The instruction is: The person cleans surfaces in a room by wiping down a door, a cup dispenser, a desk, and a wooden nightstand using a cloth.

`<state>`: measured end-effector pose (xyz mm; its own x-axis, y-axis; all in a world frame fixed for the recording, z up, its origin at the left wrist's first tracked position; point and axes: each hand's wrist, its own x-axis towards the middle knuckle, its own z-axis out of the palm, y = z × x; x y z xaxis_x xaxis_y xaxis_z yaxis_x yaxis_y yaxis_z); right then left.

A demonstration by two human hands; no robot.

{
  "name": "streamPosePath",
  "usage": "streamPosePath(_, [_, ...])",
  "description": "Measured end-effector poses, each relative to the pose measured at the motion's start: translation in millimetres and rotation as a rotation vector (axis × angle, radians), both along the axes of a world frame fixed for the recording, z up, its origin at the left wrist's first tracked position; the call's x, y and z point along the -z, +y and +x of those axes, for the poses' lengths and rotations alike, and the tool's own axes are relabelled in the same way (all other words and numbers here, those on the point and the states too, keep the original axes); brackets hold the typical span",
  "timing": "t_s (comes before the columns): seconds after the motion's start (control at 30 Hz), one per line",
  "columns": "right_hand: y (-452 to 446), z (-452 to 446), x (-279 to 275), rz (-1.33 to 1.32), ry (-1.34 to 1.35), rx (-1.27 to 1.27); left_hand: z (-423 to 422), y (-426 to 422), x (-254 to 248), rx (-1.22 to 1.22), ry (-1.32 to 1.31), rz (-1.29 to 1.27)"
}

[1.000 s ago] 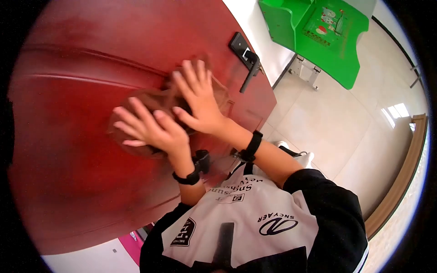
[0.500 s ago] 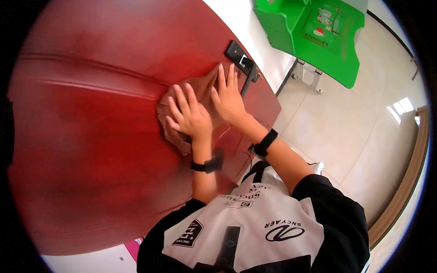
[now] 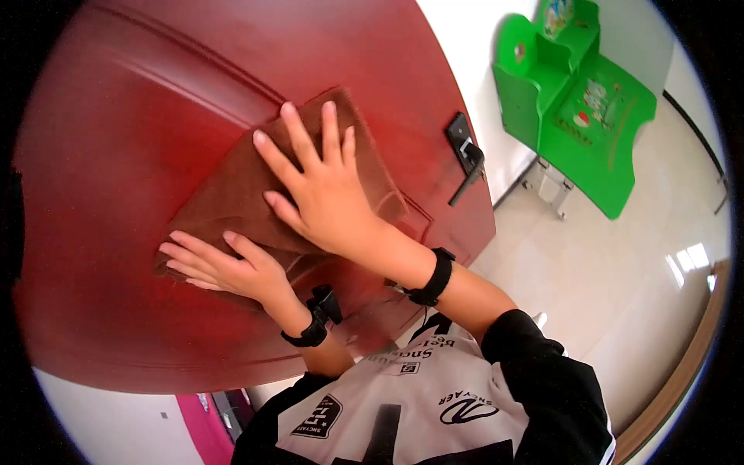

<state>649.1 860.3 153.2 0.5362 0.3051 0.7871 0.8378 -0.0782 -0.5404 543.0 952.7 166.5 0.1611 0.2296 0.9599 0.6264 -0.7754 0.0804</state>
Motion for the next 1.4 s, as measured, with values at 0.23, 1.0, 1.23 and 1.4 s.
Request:
streamPosePath(0.23, [5.3, 44.5, -9.2, 0.005, -0.117, 0.169, 14.1, 1.2, 22.0, -0.106, 0.021, 0.054])
streamPosePath(1.0, [-62.7, 102.0, 138.7, -0.265, 0.482, 0.542, 107.9, -60.8, 97.9, 0.248, 0.486, 0.111])
streamPosePath(1.23, [-54.7, 93.9, 131.3, 0.0, 0.521, 0.261, 101.2, -58.6, 25.4, 0.406, 0.357, 0.036])
streamPosePath(1.4, [-32.2, 87.8, 52.5, 0.222, 0.088, 0.122, 77.3, -18.6, -40.7, 0.555, 0.149, 0.312])
